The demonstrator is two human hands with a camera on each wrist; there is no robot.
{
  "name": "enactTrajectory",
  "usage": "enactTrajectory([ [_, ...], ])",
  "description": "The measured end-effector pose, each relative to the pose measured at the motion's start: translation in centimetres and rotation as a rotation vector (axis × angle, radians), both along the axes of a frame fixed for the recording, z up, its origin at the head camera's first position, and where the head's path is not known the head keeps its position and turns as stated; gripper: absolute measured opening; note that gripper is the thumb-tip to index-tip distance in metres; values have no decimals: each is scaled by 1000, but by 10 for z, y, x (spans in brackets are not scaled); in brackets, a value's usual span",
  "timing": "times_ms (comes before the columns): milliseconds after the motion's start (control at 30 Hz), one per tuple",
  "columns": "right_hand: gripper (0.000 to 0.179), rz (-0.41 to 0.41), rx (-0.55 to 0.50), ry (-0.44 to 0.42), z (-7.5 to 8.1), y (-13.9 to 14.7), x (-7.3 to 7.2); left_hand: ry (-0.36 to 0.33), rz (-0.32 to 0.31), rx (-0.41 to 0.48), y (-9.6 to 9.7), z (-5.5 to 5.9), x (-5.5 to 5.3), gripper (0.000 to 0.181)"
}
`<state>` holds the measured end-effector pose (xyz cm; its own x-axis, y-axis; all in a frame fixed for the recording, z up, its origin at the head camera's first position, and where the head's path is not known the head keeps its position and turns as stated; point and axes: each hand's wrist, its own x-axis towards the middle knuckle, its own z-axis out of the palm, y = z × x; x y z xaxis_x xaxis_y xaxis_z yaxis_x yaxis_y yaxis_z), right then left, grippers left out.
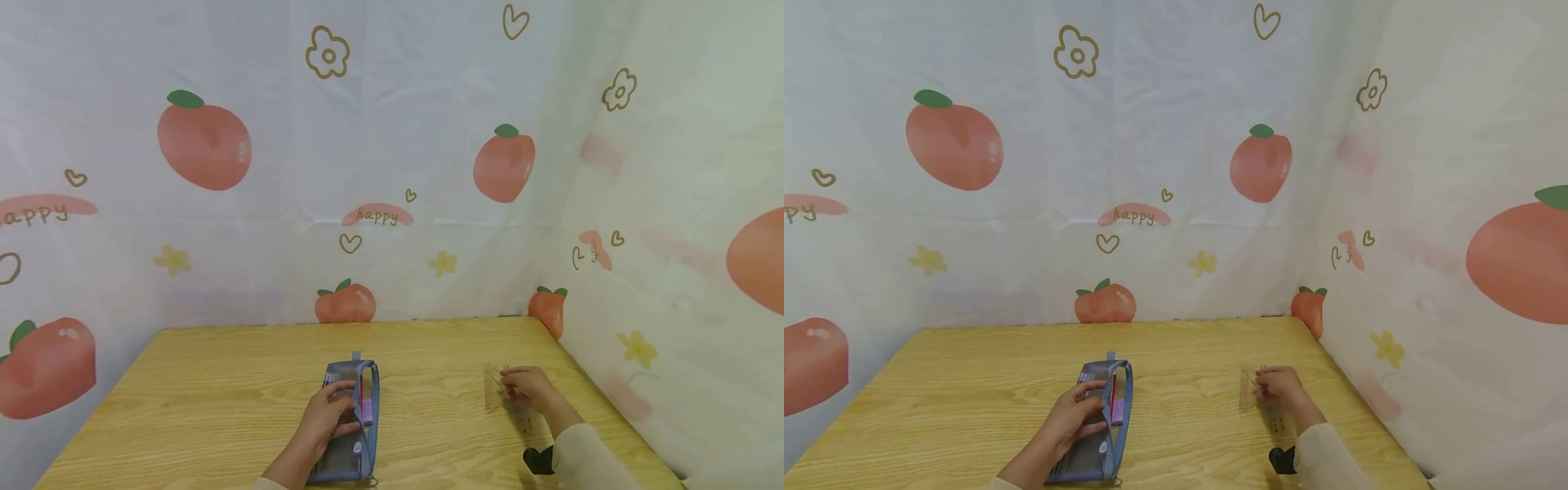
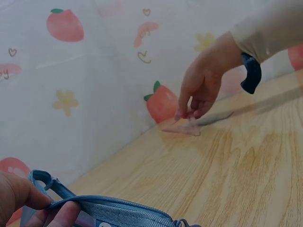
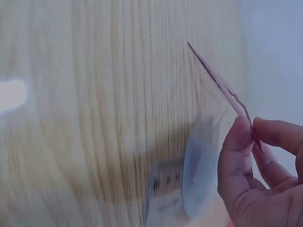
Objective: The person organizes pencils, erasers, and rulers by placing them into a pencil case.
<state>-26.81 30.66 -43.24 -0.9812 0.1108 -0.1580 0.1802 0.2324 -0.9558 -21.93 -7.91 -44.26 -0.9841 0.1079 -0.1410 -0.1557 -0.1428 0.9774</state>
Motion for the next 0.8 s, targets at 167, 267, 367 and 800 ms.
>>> enactTrajectory([
  [167,38,73,-118,3,-3,-17,-1,-4,1,-1,0,0,0,47],
  [267,41,133,-187,-6,-4,-27,-2,-7,3,3,0,0,0,47],
  [367,43,178,-201,-10,-5,-37,-3,-9,4,3,0,1,0,47],
  [800,43,202,-183,-10,-12,-79,0,-16,6,10,-1,-1,-2,47],
])
